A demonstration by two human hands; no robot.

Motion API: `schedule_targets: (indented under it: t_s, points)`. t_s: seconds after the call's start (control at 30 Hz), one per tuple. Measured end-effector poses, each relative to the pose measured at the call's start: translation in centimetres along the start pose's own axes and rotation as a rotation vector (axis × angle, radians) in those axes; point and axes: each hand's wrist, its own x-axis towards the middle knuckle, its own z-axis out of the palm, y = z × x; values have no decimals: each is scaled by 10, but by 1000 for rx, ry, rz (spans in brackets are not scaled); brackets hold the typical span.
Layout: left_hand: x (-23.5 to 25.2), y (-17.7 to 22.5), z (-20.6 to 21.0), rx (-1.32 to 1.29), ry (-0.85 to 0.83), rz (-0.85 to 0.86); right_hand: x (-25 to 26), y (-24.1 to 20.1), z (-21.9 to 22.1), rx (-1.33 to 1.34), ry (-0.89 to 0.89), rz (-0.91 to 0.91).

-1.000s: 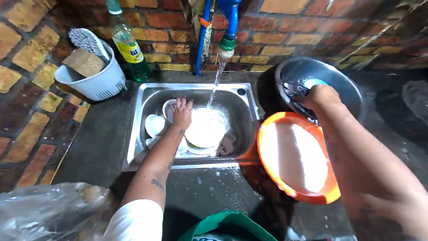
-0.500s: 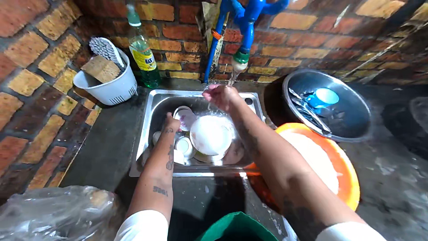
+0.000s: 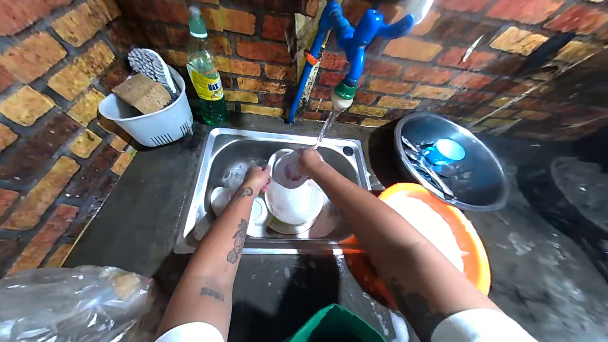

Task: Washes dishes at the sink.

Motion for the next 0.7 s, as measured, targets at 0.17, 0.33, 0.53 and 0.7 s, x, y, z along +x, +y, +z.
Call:
schedule_targets:
  t_s: [0.17, 0.33, 0.53, 0.7]
  points:
    - [9, 2, 32, 110, 194, 157, -21, 19, -28, -270, 71, -128]
    - [8, 19, 71, 466, -32, 515, -34, 39, -50, -147, 306, -330]
    - [-2, 14, 101, 771, -269, 395, -47, 87, -61, -20, 537, -704]
    - [12, 25, 89, 62, -248, 299, -66, 167, -89, -129, 1065, -418]
